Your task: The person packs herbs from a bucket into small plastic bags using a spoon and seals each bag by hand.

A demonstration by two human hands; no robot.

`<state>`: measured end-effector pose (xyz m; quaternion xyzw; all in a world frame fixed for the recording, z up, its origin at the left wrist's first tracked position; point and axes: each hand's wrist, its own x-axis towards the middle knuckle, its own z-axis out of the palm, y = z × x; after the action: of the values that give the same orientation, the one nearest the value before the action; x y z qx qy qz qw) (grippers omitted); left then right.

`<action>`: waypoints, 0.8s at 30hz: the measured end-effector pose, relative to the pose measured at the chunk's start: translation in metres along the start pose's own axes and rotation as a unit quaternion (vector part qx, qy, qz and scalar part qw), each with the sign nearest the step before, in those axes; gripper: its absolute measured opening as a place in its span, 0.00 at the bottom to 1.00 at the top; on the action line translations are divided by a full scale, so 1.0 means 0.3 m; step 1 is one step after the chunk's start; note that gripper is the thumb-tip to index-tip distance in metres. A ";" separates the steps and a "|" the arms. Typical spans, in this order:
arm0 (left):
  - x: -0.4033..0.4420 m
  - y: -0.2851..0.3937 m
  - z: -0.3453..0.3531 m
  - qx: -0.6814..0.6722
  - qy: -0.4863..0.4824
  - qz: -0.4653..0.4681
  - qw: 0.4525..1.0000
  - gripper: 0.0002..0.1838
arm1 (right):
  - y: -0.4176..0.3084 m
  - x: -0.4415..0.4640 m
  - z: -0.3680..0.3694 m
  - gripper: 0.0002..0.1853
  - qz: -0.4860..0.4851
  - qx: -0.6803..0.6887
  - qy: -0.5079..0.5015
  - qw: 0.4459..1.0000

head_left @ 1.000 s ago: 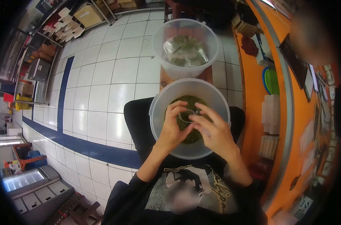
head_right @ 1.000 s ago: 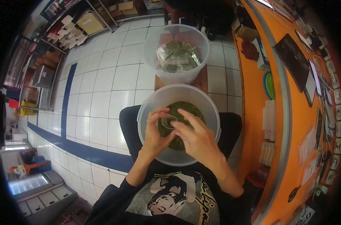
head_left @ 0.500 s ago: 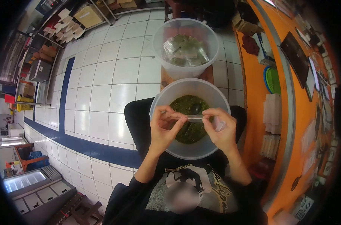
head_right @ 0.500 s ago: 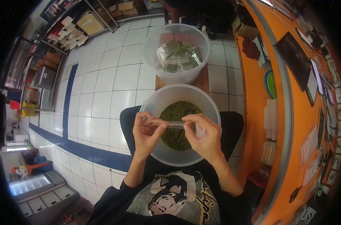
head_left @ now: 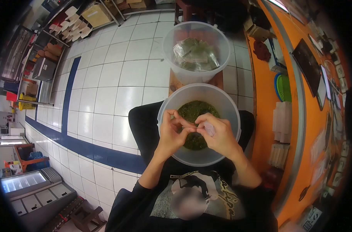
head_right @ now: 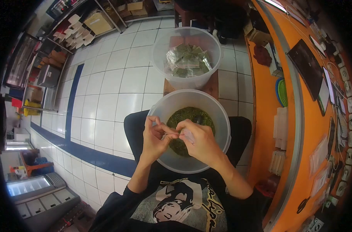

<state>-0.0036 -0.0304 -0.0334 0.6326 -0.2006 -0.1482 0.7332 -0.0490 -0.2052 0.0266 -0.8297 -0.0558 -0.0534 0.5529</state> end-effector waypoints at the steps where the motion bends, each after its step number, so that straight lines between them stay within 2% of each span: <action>1: -0.003 0.004 -0.002 -0.007 0.000 -0.027 1.000 0.30 | 0.001 0.011 -0.010 0.13 0.000 0.000 0.000 1.000; 3: 0.005 0.031 0.001 -0.014 -0.003 -0.052 0.999 0.32 | 0.007 0.052 -0.049 0.10 0.014 0.016 -0.069 0.997; 5: 0.035 0.083 0.018 -0.073 0.045 0.026 0.996 0.41 | 0.051 0.099 -0.064 0.07 0.020 0.108 -0.022 0.994; 6: 0.050 0.086 0.009 -0.074 0.044 0.028 0.996 0.41 | 0.022 0.135 -0.087 0.06 0.059 0.127 0.061 0.988; 7: 0.063 0.092 -0.010 -0.039 0.080 0.061 0.994 0.45 | 0.043 0.174 -0.102 0.08 0.026 0.175 0.155 0.972; 8: 0.068 0.098 -0.028 -0.004 0.115 0.094 0.989 0.48 | 0.045 0.199 -0.140 0.10 0.083 0.214 0.188 0.955; 10: 0.061 0.117 -0.061 0.014 0.118 0.087 0.989 0.47 | 0.044 0.214 -0.164 0.13 0.135 0.253 0.217 0.933; 11: 0.056 0.128 -0.072 0.033 0.119 0.076 0.989 0.47 | 0.055 0.205 -0.148 0.15 0.129 0.248 0.245 0.929; 12: 0.047 0.141 -0.065 0.024 0.129 0.087 0.987 0.38 | 0.068 0.192 -0.128 0.17 0.123 0.243 0.272 0.923; 13: 0.036 0.136 -0.067 0.026 0.133 0.087 0.987 0.38 | 0.088 0.167 -0.107 0.17 0.123 0.245 0.268 0.923; 16: 0.020 0.120 -0.055 0.030 0.107 0.028 0.993 0.22 | 0.122 0.059 -0.041 0.22 0.193 0.368 0.100 0.904; 18: 0.019 0.091 -0.051 0.022 0.086 0.017 0.996 0.21 | 0.100 0.017 0.000 0.28 0.218 0.452 0.026 0.864; 21: 0.020 0.079 -0.032 0.017 0.047 -0.022 0.998 0.18 | 0.070 -0.033 0.037 0.29 0.202 0.503 -0.009 0.840; 24: 0.028 0.094 -0.005 0.012 0.002 -0.059 0.998 0.16 | 0.058 -0.049 0.037 0.27 0.229 0.480 -0.001 0.847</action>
<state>0.0034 -0.0286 -0.0049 0.6524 -0.1636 -0.1877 0.7158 -0.0605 -0.2021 0.0041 -0.4502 0.1164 0.1086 0.8786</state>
